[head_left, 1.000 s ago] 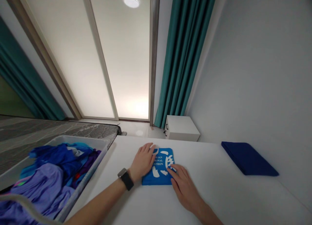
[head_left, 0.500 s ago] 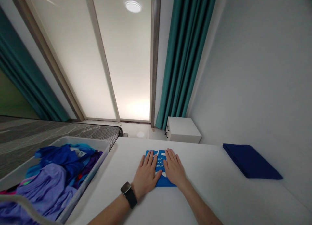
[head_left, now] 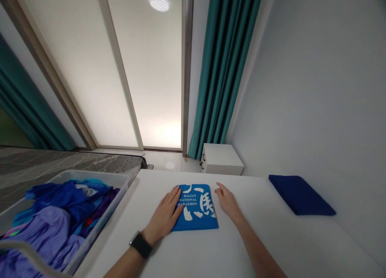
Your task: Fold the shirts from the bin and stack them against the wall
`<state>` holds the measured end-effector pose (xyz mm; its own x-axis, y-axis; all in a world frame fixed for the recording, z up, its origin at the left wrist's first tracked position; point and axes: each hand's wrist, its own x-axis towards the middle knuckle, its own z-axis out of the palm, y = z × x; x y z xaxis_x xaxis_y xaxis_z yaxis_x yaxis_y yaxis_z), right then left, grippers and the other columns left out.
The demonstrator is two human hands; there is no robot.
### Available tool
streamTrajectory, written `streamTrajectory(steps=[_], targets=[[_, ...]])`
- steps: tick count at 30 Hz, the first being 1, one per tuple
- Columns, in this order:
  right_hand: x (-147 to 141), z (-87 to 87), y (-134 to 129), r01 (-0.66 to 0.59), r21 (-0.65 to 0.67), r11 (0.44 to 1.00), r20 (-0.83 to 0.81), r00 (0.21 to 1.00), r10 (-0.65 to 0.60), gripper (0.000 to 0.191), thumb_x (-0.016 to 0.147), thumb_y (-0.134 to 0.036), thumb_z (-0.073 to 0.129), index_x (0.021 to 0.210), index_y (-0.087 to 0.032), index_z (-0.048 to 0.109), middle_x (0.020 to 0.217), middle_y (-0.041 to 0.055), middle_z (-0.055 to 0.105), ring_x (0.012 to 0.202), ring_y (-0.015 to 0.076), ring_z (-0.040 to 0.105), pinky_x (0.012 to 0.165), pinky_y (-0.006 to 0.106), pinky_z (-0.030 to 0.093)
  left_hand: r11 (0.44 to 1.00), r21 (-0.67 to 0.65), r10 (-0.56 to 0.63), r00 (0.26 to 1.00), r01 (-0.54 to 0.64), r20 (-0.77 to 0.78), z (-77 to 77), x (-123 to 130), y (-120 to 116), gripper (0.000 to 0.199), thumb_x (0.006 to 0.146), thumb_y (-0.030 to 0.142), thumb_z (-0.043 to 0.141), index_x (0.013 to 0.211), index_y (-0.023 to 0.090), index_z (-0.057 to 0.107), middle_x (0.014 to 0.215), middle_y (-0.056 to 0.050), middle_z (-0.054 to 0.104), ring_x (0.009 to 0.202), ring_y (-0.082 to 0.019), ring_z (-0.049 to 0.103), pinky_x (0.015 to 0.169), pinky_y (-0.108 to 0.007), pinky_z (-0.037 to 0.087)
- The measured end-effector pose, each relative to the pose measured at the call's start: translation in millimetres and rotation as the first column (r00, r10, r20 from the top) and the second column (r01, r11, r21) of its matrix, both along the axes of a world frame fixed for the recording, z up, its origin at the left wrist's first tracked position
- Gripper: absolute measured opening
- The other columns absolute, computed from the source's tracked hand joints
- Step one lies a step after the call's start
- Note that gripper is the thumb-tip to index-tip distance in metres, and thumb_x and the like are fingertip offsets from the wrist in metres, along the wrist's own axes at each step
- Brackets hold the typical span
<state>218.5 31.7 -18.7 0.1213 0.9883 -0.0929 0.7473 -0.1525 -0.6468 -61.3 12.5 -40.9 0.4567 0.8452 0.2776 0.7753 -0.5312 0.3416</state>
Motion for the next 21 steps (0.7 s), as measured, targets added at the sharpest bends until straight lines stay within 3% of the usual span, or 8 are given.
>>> streamTrajectory(steps=[3,8,14,21], targets=[[11.1,11.8,13.2,-0.068,-0.105,0.992,-0.018,0.998,0.066,0.047,0.091,-0.021,0.032,0.132,-0.012,0.055,0.12,0.0122,0.066,0.111,0.0201,0.061,0.093,0.03,0.046,1.0,0.021,0.007,0.999,-0.008,0.036,0.2,-7.0,2.1,0.054,0.101,0.042,0.032,0.151,0.023,0.028,0.155,-0.007,0.033,0.14,-0.023,0.034,0.115,-0.043,0.032],[-8.4,28.3,42.9,-0.178,-0.204,0.963,-0.004,0.983,0.181,0.038,0.086,-0.025,0.052,0.121,-0.014,0.061,0.11,0.0128,0.069,0.099,0.0226,0.065,0.081,0.03,0.05,0.999,0.048,0.025,1.0,-0.026,0.019,3.5,-7.2,-0.5,0.055,0.1,0.045,0.035,0.15,0.021,0.032,0.15,-0.01,0.042,0.136,-0.025,0.041,0.114,-0.046,0.034],[-25.7,48.5,78.2,-0.308,-0.399,0.864,-0.056,0.948,0.312,0.036,0.076,-0.037,0.068,0.106,-0.018,0.064,0.078,0.0064,0.07,0.062,0.0195,0.065,0.05,0.027,0.049,0.999,0.043,0.031,0.999,-0.031,0.02,10.8,-3.5,-4.4,0.054,0.099,0.044,0.036,0.147,0.019,0.036,0.145,-0.011,0.047,0.132,-0.024,0.044,0.112,-0.045,0.036],[-36.3,64.4,100.2,-0.46,-0.51,0.727,-0.112,0.874,0.474,0.038,0.067,-0.043,0.077,0.096,-0.02,0.069,0.082,0.0037,0.071,0.073,0.0199,0.068,0.058,0.027,0.053,0.998,0.039,0.045,0.999,-0.046,0.008,8.8,-4.1,-5.2,0.053,0.1,0.042,0.036,0.147,0.019,0.036,0.145,-0.011,0.047,0.132,-0.025,0.044,0.113,-0.047,0.035]])
